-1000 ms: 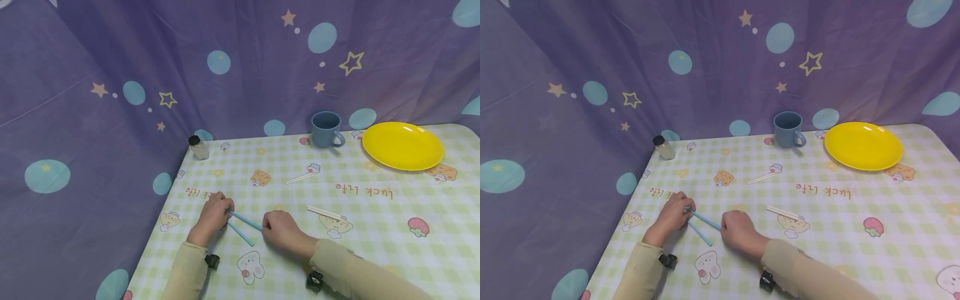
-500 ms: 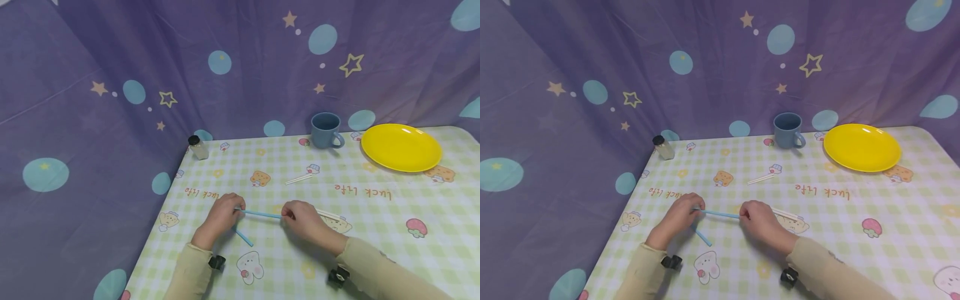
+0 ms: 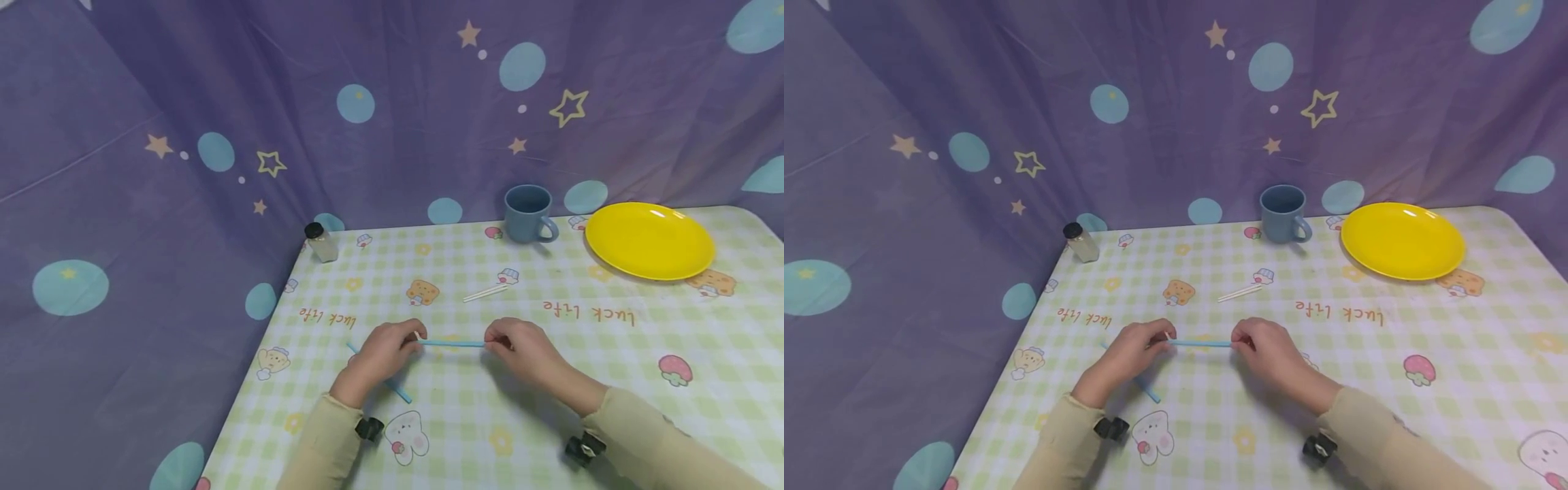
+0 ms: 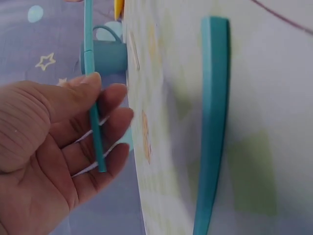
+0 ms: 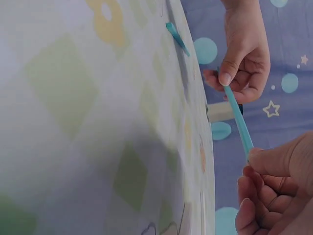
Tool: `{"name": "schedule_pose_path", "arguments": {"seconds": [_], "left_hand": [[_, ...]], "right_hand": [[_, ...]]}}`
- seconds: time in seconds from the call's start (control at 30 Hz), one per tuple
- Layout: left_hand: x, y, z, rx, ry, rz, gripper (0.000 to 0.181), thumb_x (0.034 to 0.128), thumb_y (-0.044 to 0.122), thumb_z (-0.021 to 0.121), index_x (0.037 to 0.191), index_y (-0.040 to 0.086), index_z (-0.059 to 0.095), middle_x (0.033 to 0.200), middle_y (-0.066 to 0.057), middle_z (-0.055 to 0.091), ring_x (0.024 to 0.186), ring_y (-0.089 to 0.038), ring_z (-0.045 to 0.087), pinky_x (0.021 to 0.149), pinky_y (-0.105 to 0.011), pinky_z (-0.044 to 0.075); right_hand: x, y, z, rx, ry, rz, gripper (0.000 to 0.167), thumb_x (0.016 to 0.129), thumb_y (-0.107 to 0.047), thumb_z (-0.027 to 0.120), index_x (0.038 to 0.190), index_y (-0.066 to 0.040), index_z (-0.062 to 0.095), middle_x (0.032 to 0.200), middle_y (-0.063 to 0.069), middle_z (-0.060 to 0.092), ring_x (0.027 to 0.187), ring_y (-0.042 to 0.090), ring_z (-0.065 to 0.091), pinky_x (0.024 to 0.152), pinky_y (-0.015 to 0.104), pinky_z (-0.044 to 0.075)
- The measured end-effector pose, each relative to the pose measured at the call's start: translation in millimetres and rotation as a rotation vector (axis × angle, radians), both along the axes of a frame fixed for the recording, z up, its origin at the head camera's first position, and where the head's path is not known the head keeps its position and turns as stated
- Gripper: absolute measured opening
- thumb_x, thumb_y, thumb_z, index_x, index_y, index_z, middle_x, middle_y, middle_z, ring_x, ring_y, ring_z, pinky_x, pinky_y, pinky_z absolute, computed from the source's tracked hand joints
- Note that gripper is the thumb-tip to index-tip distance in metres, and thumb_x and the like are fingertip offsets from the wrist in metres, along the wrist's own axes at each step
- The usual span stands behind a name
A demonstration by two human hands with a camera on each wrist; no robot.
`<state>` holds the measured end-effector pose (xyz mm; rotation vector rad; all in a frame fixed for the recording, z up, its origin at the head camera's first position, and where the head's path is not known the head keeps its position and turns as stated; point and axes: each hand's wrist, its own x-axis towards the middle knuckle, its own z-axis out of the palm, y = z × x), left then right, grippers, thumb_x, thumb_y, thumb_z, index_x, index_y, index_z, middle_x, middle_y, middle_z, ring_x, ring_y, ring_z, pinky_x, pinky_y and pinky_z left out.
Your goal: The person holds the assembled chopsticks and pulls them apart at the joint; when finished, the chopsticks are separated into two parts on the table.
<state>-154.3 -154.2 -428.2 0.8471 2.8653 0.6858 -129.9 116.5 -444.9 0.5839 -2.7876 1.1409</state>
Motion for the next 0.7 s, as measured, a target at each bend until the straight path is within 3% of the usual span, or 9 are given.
{"name": "schedule_pose_path", "arguments": {"seconds": [0.33,0.53,0.7], "left_hand": [[-1.4,20.4,-7.1,0.104,-0.072,-0.121,0.016,0.0910,0.014,0.069,0.105,0.019,0.074,0.092,0.002,0.073,0.078,-0.003,0.061,0.074,-0.023,0.049],[-0.8,32.5,-14.0,0.207,-0.170,-0.148,0.015,0.0935,0.014,0.067,0.106,0.019,0.072,0.092,0.004,0.071,0.077,-0.003,0.060,0.073,-0.020,0.047],[-1.2,42.4,-16.0,0.261,-0.184,-0.161,0.014,0.0944,0.014,0.065,0.106,0.017,0.071,0.095,0.000,0.072,0.072,-0.005,0.058,0.070,-0.020,0.046]], "right_hand": [[0.7,27.5,-0.4,-0.006,0.006,-0.006,0.017,0.086,-0.006,0.074,0.079,-0.018,0.063,0.074,-0.010,0.057,0.066,0.007,0.048,0.063,0.028,0.044],[2.5,42.6,0.1,-0.004,-0.005,0.001,0.017,0.085,-0.007,0.075,0.080,-0.018,0.063,0.077,-0.012,0.060,0.069,0.007,0.051,0.066,0.028,0.047],[4.7,52.8,1.0,0.003,0.004,0.001,0.016,0.085,-0.008,0.075,0.082,-0.019,0.064,0.076,-0.012,0.062,0.069,0.005,0.052,0.065,0.028,0.048]]}}
